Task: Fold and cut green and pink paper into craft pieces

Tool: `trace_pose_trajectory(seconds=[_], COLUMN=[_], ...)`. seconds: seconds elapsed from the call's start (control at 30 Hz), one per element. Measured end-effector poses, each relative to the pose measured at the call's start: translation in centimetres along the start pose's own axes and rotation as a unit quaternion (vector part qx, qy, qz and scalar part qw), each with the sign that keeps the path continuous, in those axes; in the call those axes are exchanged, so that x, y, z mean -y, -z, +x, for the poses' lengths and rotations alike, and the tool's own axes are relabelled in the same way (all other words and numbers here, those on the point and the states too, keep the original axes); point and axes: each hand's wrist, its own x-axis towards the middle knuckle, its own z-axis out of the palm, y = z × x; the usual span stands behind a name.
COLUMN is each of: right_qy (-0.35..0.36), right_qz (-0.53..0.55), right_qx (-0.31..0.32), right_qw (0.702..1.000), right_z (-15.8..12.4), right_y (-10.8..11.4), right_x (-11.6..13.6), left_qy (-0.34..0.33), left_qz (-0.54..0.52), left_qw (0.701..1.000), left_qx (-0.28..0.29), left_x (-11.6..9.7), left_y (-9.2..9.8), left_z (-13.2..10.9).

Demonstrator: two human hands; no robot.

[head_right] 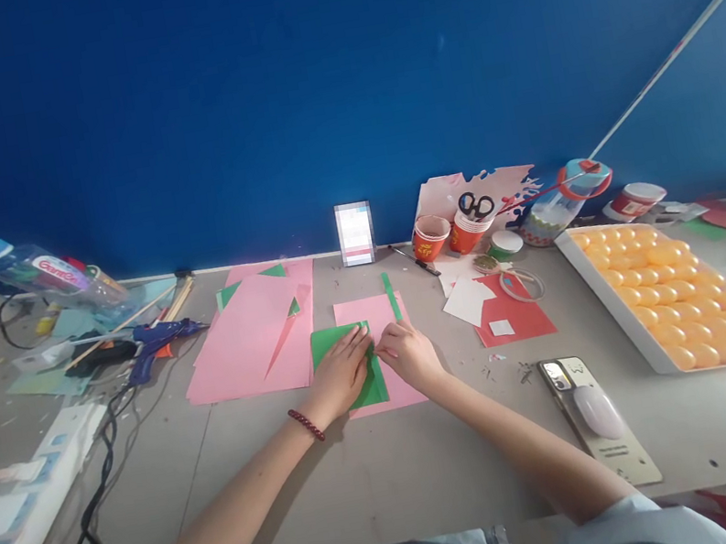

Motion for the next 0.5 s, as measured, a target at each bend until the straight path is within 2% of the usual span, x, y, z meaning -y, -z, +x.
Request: trace_pose_trajectory(seconds=[0.23, 0.5], right_qy=[-0.006, 0.021], right_qz=[-0.004, -0.024], right_qx=[0.008, 0.013], right_qw=[1.000, 0.999], right_z=[-1.8, -4.0], right_y=[0.2, 0.4], right_x=[0.5, 1.4], left_qy=[-0.004, -0.003], left_qz=[0.002, -0.005], left_qw=[1.000, 1.000], left_qx=[0.015, 0.010], left_x=[-0.1, -0.3], left_y=[0.5, 0.6], left_z=[0.0, -0.2])
